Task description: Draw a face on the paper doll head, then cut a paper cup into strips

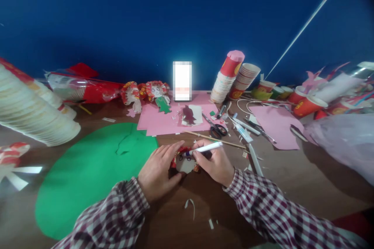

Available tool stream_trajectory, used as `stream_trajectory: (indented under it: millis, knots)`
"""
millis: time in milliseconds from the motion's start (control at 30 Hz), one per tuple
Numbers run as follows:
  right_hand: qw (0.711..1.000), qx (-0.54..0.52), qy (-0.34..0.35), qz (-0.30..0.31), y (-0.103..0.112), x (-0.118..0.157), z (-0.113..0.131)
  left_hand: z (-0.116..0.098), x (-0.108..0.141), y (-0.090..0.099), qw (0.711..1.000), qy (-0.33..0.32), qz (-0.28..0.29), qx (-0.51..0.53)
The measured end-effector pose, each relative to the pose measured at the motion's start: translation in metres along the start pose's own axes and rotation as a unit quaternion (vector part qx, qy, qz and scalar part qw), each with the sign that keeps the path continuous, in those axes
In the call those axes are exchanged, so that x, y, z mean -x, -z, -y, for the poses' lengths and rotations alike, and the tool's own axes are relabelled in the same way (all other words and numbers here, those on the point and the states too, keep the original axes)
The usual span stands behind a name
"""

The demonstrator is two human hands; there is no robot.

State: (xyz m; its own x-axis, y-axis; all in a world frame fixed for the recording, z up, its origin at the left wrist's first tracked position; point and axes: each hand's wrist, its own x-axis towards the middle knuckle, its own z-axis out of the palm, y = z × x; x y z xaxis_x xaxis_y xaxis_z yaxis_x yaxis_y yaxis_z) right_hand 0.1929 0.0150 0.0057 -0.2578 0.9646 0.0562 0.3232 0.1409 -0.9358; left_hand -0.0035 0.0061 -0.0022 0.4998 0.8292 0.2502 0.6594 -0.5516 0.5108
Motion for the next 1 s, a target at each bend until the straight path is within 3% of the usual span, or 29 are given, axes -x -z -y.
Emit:
stream_trajectory:
  millis: [1000]
  knots:
    - [1.000, -0.013, 0.005, -0.004, 0.0017, -0.0006, 0.0055, -0.0007, -0.0002, 0.0007, 1.000, 0.005, 0.003, 0.001]
